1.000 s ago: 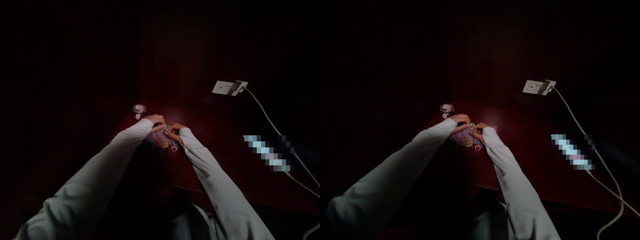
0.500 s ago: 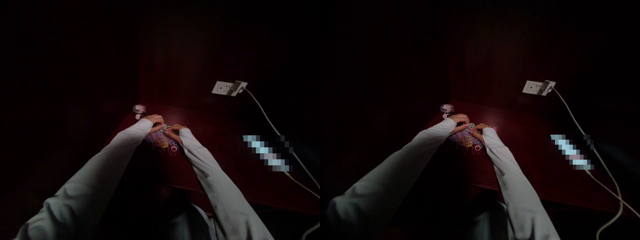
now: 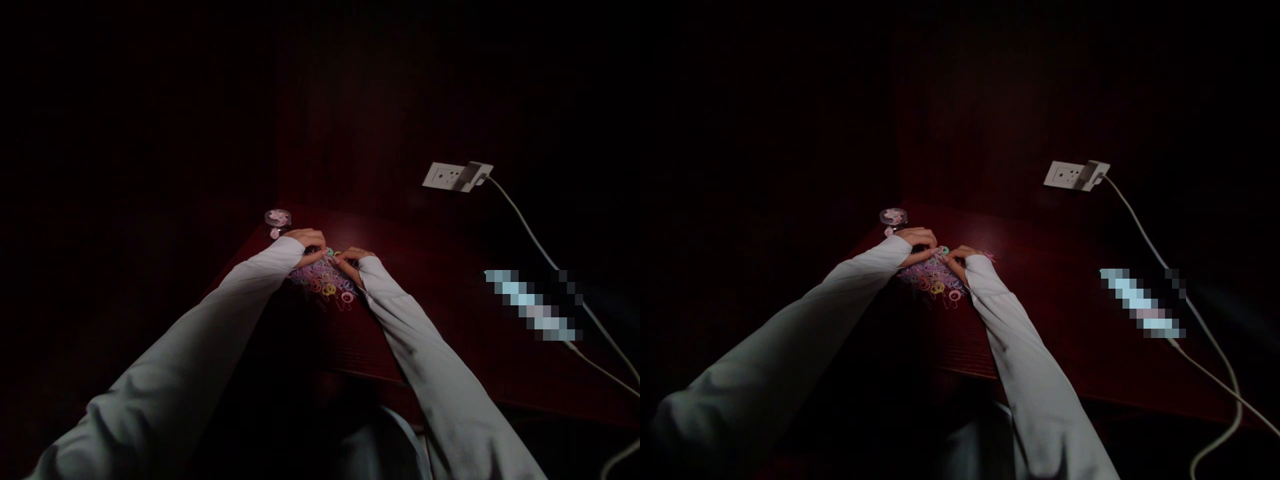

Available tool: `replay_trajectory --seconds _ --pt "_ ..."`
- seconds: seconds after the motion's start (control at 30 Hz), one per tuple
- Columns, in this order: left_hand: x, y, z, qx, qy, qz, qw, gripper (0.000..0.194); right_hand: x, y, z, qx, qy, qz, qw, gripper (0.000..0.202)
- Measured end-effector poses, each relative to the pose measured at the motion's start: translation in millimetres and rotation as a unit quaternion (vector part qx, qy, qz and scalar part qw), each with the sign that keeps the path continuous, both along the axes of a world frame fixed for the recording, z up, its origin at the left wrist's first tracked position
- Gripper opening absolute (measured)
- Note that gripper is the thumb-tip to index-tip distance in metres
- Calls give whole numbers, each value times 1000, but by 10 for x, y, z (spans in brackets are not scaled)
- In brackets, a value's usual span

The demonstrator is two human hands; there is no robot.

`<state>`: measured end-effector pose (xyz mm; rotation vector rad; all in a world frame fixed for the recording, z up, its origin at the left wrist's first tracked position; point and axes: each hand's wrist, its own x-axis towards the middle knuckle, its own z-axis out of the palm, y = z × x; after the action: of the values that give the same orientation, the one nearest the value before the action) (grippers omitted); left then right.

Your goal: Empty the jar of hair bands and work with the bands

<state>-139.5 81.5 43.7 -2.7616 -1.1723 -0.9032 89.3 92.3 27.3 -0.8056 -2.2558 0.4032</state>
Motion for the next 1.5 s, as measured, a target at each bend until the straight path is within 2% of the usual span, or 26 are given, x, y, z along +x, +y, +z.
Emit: replay_trajectory --seconds 0.23,0.43,0.57,0.83,0.97,1.2,1.37,1.5 --pt "-20 -62 69 -5 -3 48 999 17 4 -19 20 -6 -2 -3 1000 25" --pt "-42 -119 112 5 56 93 994 17 7 -4 10 -6 4 -1 1000 25" --pt "-7 -114 92 14 72 86 994 27 3 21 -4 -5 2 6 1000 24" --pt "85 -44 -10 1 61 55 997 22 -19 -12 11 3 6 17 1000 30" --pt "90 -18 -42 7 50 55 997 21 -42 44 -34 10 7 14 1000 37" --pt "56 -53 50 7 51 77 996 19 -24 173 -136 26 -25 10 999 26" --pt "1 -101 97 18 51 116 992 17 27 106 -66 13 -17 -7 1000 28" --pt "-17 -81 69 15 80 91 992 18 45 72 -16 17 3 -28 999 29"
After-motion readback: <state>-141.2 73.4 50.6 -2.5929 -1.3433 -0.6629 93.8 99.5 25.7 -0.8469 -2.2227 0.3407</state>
